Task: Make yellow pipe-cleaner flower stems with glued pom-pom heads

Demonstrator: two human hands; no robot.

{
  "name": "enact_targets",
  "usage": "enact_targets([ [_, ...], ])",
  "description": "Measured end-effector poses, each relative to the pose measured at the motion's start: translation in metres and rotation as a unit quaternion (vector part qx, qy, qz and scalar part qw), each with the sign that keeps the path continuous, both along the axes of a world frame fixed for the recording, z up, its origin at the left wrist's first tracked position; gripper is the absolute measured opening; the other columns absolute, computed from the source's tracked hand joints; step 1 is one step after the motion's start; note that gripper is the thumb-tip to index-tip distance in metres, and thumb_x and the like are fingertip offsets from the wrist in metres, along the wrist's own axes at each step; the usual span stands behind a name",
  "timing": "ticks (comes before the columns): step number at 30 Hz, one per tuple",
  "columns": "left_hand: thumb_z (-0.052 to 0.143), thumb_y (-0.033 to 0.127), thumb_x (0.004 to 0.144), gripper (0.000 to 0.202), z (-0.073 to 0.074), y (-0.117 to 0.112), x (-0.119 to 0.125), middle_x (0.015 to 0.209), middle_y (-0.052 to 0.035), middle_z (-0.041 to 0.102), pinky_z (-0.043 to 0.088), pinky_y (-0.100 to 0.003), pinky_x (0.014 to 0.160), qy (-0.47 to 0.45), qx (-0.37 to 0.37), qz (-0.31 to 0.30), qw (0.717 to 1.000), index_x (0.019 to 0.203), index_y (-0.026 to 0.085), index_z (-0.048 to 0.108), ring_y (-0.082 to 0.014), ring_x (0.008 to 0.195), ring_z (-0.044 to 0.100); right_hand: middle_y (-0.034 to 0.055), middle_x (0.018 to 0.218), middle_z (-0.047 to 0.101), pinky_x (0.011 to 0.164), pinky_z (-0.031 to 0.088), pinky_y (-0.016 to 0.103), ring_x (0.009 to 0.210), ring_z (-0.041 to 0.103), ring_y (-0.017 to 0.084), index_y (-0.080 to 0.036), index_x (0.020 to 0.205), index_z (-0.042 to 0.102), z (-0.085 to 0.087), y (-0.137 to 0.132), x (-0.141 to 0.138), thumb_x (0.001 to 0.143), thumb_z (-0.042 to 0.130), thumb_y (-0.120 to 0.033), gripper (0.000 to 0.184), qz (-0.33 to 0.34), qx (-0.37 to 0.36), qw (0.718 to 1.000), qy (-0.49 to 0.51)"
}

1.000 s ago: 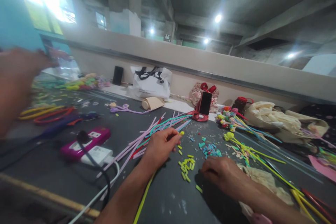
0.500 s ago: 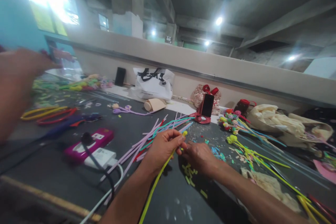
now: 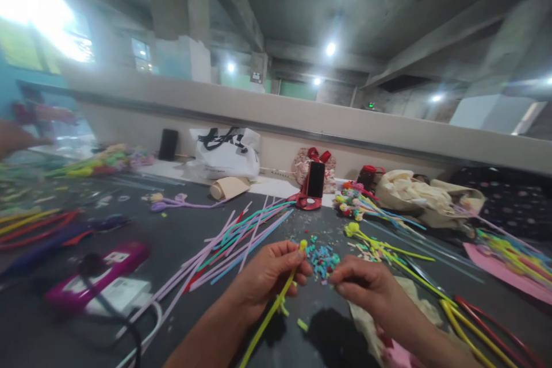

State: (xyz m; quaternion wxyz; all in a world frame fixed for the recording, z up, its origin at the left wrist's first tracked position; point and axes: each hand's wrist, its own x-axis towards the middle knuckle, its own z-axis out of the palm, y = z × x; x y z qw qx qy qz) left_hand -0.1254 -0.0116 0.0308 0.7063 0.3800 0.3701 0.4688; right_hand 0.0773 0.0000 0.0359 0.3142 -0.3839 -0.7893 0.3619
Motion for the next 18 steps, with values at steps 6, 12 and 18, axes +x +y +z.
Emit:
enact_targets([
  [6,0.063,0.031,0.068,0.02,0.021,0.003,0.058,0.063,-0.0004,0.062,0.037,-0.015,0.043,0.029,0.025,-0.082,0.996,0.071,0.015,0.05,-0.0069,0.05,0.053,-0.0019,0.066,0.063,0.059,0.038,0.021,0.062,0.052,0.011,-0.018,0.073,0.067,0.002,-0.016,0.03,0.063,0.07,-0.022,0.011,-0.078,-0.133,0.965,0.212],
  [12,0.062,0.031,0.068,0.02,0.012,0.013,0.099,0.06,0.0019,0.059,0.03,-0.013,0.036,0.037,0.011,-0.111,0.993,0.07,0.016,0.049,-0.0041,0.042,0.047,-0.0034,0.055,0.058,0.051,0.033,0.019,0.051,0.045,0.008,-0.014,0.068,0.064,-0.007,-0.019,0.057,0.064,0.069,-0.022,0.01,-0.137,-0.156,0.938,0.279],
  [18,0.061,0.036,0.068,0.025,-0.007,0.017,0.113,0.056,0.0031,0.055,0.011,-0.014,0.033,0.082,-0.003,-0.106,0.991,0.066,0.015,0.048,0.0002,0.034,0.026,-0.0012,0.059,0.062,0.049,0.035,0.02,0.051,0.049,0.009,-0.015,0.075,0.062,-0.025,-0.008,0.061,0.068,0.063,-0.017,0.008,-0.131,-0.153,0.923,0.329],
])
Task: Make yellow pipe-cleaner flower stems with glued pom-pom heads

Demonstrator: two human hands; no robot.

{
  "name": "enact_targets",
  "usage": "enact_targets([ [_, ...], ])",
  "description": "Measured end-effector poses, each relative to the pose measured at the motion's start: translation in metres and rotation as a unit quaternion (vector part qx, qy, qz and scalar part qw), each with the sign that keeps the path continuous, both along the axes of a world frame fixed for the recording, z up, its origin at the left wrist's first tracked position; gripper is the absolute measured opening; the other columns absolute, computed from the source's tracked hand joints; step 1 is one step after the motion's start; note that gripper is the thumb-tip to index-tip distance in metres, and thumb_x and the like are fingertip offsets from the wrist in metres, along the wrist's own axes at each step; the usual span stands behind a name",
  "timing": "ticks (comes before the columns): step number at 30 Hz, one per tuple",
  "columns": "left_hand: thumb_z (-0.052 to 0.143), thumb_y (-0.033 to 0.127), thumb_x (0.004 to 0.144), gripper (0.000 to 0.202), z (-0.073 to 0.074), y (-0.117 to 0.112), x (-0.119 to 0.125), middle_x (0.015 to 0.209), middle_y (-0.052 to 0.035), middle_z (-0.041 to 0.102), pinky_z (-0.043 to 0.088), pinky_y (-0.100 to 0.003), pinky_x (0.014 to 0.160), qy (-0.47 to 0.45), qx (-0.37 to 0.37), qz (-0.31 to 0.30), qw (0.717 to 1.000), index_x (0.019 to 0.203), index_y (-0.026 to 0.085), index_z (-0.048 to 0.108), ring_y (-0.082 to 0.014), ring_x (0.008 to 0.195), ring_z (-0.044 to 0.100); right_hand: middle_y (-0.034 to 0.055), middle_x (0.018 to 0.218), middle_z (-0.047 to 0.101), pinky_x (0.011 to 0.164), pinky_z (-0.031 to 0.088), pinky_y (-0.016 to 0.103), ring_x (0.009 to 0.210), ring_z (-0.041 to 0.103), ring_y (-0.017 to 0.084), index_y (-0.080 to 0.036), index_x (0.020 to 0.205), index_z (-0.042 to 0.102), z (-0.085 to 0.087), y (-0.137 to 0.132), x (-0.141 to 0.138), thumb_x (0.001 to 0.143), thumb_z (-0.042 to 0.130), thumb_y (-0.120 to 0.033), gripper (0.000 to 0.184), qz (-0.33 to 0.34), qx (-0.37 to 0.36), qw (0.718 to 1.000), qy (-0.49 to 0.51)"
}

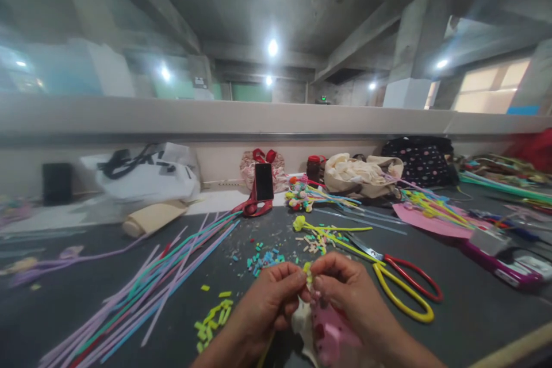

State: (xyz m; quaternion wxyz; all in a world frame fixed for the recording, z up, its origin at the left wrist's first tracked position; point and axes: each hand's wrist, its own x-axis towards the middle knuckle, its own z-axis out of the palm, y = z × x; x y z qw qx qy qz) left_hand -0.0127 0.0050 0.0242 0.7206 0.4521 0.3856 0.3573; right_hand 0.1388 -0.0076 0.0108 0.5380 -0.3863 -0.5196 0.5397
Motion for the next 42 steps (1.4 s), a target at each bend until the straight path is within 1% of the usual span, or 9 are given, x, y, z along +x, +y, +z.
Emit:
enact_targets([
  [4,0.063,0.036,0.066,0.024,-0.005,-0.002,-0.001,0.055,0.0039,0.054,0.009,-0.016,0.035,0.001,0.015,0.015,1.0,0.069,0.016,0.05,-0.0007,0.034,0.024,-0.0028,0.06,0.062,0.051,0.038,0.02,0.054,0.052,0.01,-0.017,0.074,0.063,0.0,0.001,-0.001,0.066,0.062,-0.012,0.01,-0.021,0.023,0.999,-0.031],
  [9,0.062,0.039,0.066,0.027,-0.009,-0.006,-0.004,0.043,0.0071,0.042,0.01,-0.019,0.036,-0.006,0.04,0.008,0.999,0.062,0.014,0.053,-0.0018,0.035,0.021,-0.0024,0.065,0.064,0.059,0.042,0.02,0.062,0.056,0.011,-0.017,0.07,0.066,0.005,-0.011,-0.007,0.064,0.056,-0.005,0.016,-0.064,0.084,0.987,-0.118],
  [18,0.07,0.036,0.055,0.028,-0.001,-0.008,-0.003,0.046,0.0041,0.052,0.009,-0.02,0.039,0.019,0.066,0.047,0.997,0.063,0.014,0.052,-0.0017,0.035,0.022,0.0001,0.067,0.064,0.062,0.043,0.023,0.065,0.057,0.014,-0.016,0.071,0.066,0.01,-0.012,-0.011,0.067,0.058,-0.013,0.009,-0.087,0.11,0.977,-0.161],
  [23,0.066,0.037,0.06,0.027,0.002,-0.012,-0.003,0.048,0.0027,0.055,0.01,-0.02,0.038,0.059,0.088,0.039,0.994,0.064,0.015,0.051,-0.0021,0.034,0.024,-0.0012,0.066,0.063,0.062,0.043,0.023,0.065,0.057,0.013,-0.016,0.07,0.065,0.004,-0.013,-0.01,0.065,0.057,-0.01,0.011,-0.074,0.09,0.985,-0.124],
  [27,0.059,0.037,0.068,0.024,0.0,-0.011,-0.004,0.048,0.0047,0.053,0.012,-0.019,0.037,0.102,0.119,0.015,0.987,0.067,0.015,0.05,-0.0022,0.035,0.024,-0.0036,0.054,0.058,0.048,0.039,0.02,0.049,0.051,0.009,-0.015,0.065,0.06,-0.005,-0.01,-0.003,0.063,0.06,-0.014,0.002,-0.003,-0.006,0.999,-0.053],
  [29,0.058,0.035,0.068,0.022,-0.002,-0.01,-0.004,0.049,0.0042,0.054,0.014,-0.018,0.037,0.124,0.136,-0.006,0.983,0.068,0.015,0.05,-0.0024,0.036,0.025,-0.0028,0.053,0.058,0.045,0.038,0.02,0.044,0.049,0.009,-0.014,0.064,0.058,-0.009,-0.008,0.002,0.063,0.061,-0.017,0.004,0.05,-0.041,0.997,-0.03],
  [33,0.058,0.032,0.069,0.019,-0.002,-0.01,-0.006,0.052,0.0027,0.057,0.018,-0.017,0.038,0.137,0.146,-0.047,0.979,0.068,0.014,0.053,-0.0029,0.037,0.031,0.0,0.056,0.061,0.044,0.039,0.02,0.043,0.052,0.009,-0.013,0.066,0.057,-0.011,-0.009,0.008,0.064,0.064,-0.024,0.013,0.127,-0.07,0.989,0.005],
  [38,0.06,0.031,0.066,0.017,0.004,-0.015,-0.004,0.049,0.0029,0.058,0.019,-0.017,0.037,0.122,0.136,-0.055,0.982,0.063,0.015,0.054,-0.0025,0.034,0.031,0.0011,0.056,0.061,0.037,0.03,0.014,0.038,0.05,0.006,-0.012,0.065,0.057,-0.008,-0.014,0.008,0.064,0.067,-0.026,0.018,0.173,-0.117,0.975,0.072],
  [42,0.06,0.026,0.064,0.013,0.004,-0.017,-0.001,0.047,0.0036,0.058,0.019,-0.017,0.036,0.101,0.129,-0.054,0.985,0.062,0.016,0.053,-0.0022,0.032,0.031,0.0008,0.055,0.06,0.036,0.03,0.013,0.038,0.052,0.006,-0.011,0.066,0.058,-0.009,-0.016,0.009,0.063,0.069,-0.028,0.021,0.203,-0.128,0.965,0.11],
])
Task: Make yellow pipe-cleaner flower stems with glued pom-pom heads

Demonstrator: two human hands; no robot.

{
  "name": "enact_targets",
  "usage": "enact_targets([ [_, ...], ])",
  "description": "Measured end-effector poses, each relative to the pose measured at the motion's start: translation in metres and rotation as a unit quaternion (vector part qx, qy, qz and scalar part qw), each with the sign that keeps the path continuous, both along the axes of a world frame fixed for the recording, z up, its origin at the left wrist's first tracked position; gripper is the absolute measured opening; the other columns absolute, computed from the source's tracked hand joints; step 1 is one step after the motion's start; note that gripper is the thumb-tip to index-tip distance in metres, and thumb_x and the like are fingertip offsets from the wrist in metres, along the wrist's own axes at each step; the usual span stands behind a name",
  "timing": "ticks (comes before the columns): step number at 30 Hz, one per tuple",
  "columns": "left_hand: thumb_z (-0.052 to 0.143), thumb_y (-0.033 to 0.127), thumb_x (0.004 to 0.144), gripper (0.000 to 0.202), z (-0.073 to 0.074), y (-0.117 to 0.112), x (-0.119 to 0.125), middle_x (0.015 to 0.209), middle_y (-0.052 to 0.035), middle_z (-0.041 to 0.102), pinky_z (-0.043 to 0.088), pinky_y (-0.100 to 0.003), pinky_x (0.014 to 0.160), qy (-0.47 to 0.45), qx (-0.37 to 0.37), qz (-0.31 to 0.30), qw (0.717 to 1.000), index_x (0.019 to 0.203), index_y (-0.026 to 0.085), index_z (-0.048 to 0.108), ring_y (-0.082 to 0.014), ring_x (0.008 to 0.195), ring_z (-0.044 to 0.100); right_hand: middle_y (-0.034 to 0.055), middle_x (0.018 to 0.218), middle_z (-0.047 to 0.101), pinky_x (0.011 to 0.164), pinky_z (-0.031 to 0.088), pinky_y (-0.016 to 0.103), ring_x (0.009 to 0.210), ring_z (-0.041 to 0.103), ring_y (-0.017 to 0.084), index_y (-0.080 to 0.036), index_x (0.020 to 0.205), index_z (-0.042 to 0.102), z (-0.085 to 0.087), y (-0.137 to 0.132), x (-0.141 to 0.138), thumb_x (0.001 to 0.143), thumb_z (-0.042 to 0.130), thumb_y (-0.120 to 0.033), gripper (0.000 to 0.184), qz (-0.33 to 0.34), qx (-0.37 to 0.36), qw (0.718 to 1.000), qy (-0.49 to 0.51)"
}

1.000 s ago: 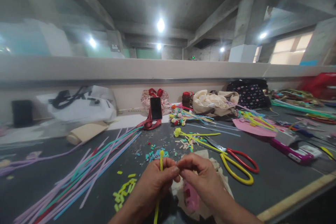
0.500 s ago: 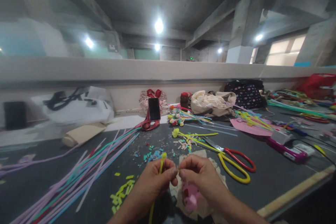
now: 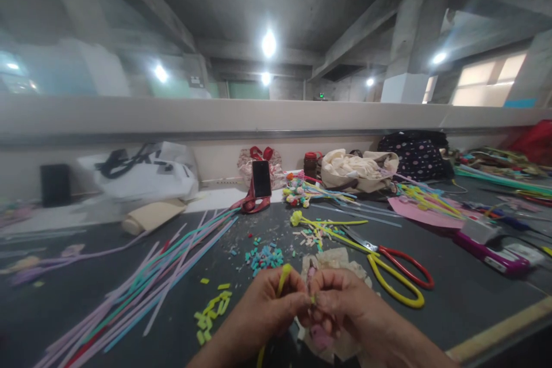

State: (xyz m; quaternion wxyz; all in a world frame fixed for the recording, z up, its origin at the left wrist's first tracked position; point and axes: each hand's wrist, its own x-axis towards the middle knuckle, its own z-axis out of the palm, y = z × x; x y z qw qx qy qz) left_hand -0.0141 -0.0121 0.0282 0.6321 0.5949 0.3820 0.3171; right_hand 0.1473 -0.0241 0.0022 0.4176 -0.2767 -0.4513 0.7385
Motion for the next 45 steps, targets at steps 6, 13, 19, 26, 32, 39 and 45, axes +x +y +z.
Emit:
enact_targets([
  [6,0.064,0.035,0.062,0.024,-0.003,-0.002,0.003,0.045,0.0034,0.056,0.019,-0.016,0.035,-0.041,-0.004,-0.01,0.999,0.062,0.016,0.051,-0.0026,0.032,0.031,0.0011,0.054,0.06,0.04,0.037,0.015,0.039,0.052,0.006,-0.011,0.066,0.058,-0.005,0.001,0.0,0.062,0.072,-0.028,0.023,0.006,-0.032,0.999,0.035],
  [13,0.066,0.038,0.061,0.027,-0.007,-0.003,0.005,0.045,0.0032,0.056,0.019,-0.016,0.037,-0.076,-0.003,0.011,0.997,0.064,0.015,0.051,-0.003,0.035,0.035,0.002,0.053,0.059,0.034,0.029,0.011,0.036,0.049,0.004,-0.008,0.068,0.058,-0.011,0.009,-0.001,0.063,0.071,-0.029,0.024,-0.002,-0.032,0.999,0.027],
  [19,0.065,0.039,0.06,0.028,-0.007,-0.003,0.007,0.043,0.0043,0.054,0.016,-0.017,0.034,-0.079,-0.008,0.033,0.996,0.063,0.016,0.049,-0.0018,0.03,0.028,0.0033,0.054,0.062,0.034,0.028,0.011,0.037,0.049,0.004,-0.009,0.066,0.058,-0.005,0.007,0.0,0.064,0.069,-0.026,0.021,-0.018,-0.013,1.0,0.017],
  [26,0.063,0.04,0.065,0.027,-0.012,-0.002,0.003,0.044,0.0052,0.053,0.016,-0.015,0.033,-0.111,-0.032,-0.011,0.993,0.067,0.017,0.048,-0.0014,0.031,0.027,0.0024,0.051,0.061,0.034,0.029,0.013,0.036,0.049,0.005,-0.009,0.064,0.058,-0.004,0.005,-0.001,0.06,0.072,-0.03,0.025,-0.026,-0.011,0.999,0.015],
  [32,0.064,0.038,0.065,0.027,-0.01,-0.003,0.003,0.042,0.0052,0.052,0.018,-0.015,0.034,-0.114,-0.009,-0.005,0.993,0.066,0.016,0.05,-0.0017,0.032,0.029,-0.0014,0.046,0.057,0.037,0.032,0.015,0.035,0.048,0.005,-0.011,0.062,0.059,-0.009,0.009,-0.002,0.054,0.074,-0.03,0.025,-0.028,-0.013,0.999,0.011],
  [39,0.061,0.046,0.066,0.037,-0.011,0.006,0.002,0.037,0.0075,0.041,0.008,-0.017,0.033,-0.155,-0.081,-0.007,0.985,0.055,0.013,0.05,0.0003,0.03,0.019,0.0011,0.061,0.062,0.042,0.033,0.015,0.045,0.052,0.006,-0.011,0.072,0.063,0.006,0.015,0.002,0.072,0.064,-0.03,0.019,-0.107,0.053,0.992,-0.044],
  [45,0.062,0.033,0.069,0.029,-0.01,0.014,-0.004,0.033,0.0114,0.027,0.004,-0.014,0.03,-0.228,-0.179,0.037,0.956,0.053,0.013,0.049,0.0014,0.029,0.011,-0.0013,0.061,0.063,0.046,0.038,0.017,0.047,0.053,0.007,-0.014,0.078,0.065,0.003,0.014,0.001,0.069,0.067,-0.025,0.014,-0.161,0.088,0.979,-0.094],
])
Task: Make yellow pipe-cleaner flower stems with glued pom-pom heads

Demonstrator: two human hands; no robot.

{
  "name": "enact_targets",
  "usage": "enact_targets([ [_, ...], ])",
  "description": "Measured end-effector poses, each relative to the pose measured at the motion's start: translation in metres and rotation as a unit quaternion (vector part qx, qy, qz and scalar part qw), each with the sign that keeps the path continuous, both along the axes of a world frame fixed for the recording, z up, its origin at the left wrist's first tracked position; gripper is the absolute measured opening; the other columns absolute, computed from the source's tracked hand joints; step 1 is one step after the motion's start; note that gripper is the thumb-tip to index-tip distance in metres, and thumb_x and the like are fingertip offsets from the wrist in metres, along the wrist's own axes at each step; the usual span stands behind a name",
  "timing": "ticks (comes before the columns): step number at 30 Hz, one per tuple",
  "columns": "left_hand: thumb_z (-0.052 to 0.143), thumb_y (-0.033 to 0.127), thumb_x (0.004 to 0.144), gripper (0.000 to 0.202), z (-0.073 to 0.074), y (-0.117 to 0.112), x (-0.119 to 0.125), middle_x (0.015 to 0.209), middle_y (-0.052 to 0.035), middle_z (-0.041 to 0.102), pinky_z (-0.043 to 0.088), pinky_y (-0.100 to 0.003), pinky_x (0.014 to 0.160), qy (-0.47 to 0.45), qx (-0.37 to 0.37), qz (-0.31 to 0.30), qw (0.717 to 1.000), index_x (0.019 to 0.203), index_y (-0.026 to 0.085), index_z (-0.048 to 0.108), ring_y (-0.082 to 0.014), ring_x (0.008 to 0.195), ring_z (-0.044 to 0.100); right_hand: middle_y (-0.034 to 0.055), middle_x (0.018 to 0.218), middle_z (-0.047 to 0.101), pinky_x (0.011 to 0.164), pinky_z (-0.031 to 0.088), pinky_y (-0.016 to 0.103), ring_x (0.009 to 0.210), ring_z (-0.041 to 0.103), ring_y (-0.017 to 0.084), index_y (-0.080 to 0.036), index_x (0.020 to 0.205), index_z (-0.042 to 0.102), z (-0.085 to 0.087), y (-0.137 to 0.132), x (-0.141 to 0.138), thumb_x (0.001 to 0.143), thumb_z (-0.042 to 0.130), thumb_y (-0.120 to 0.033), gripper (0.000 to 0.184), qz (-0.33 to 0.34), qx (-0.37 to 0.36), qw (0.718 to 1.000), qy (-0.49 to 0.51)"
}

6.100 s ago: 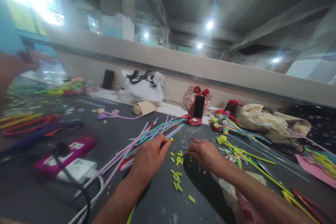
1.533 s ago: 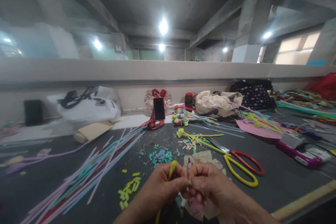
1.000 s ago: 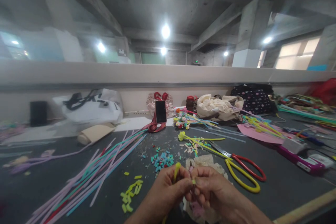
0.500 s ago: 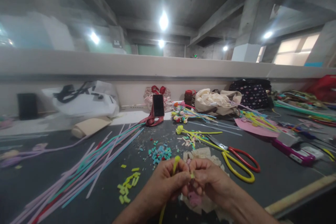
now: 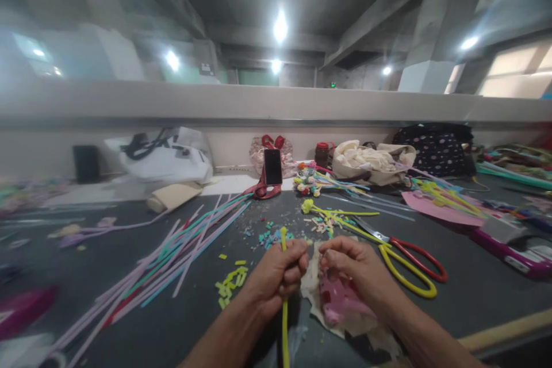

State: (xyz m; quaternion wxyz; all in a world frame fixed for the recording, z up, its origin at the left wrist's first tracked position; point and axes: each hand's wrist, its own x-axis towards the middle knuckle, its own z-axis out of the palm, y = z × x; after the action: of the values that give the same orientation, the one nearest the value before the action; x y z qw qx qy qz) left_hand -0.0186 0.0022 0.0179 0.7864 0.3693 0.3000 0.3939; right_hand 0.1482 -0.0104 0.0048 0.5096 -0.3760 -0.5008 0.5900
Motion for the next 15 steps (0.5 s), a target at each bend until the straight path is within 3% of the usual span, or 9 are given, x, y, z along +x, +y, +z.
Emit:
enact_targets([
  [4,0.06,0.03,0.07,0.025,0.007,0.005,-0.006,0.042,0.0108,0.032,0.006,-0.011,0.029,-0.047,-0.011,0.048,0.998,0.058,0.014,0.046,0.002,0.031,0.011,-0.0052,0.054,0.055,0.035,0.032,0.014,0.037,0.048,0.005,-0.016,0.072,0.062,-0.005,-0.014,-0.017,0.073,0.059,-0.024,0.009,0.048,0.003,0.993,-0.11],
  [8,0.058,0.028,0.072,0.023,0.009,0.003,-0.005,0.045,0.0099,0.035,0.008,-0.01,0.028,-0.072,-0.005,0.064,0.995,0.06,0.015,0.044,0.0018,0.031,0.013,-0.0069,0.052,0.049,0.032,0.029,0.01,0.039,0.05,0.005,-0.015,0.069,0.058,-0.007,-0.029,-0.039,0.074,0.053,-0.019,0.008,0.089,0.031,0.97,-0.223],
  [15,0.058,0.032,0.073,0.026,0.011,-0.006,-0.002,0.039,0.0109,0.03,0.013,-0.009,0.028,-0.102,0.021,0.052,0.993,0.058,0.015,0.045,0.0016,0.031,0.011,-0.0066,0.053,0.05,0.025,0.027,0.01,0.033,0.05,0.005,-0.016,0.076,0.056,-0.004,-0.029,-0.053,0.078,0.044,-0.029,0.018,0.132,-0.036,0.969,-0.204],
])
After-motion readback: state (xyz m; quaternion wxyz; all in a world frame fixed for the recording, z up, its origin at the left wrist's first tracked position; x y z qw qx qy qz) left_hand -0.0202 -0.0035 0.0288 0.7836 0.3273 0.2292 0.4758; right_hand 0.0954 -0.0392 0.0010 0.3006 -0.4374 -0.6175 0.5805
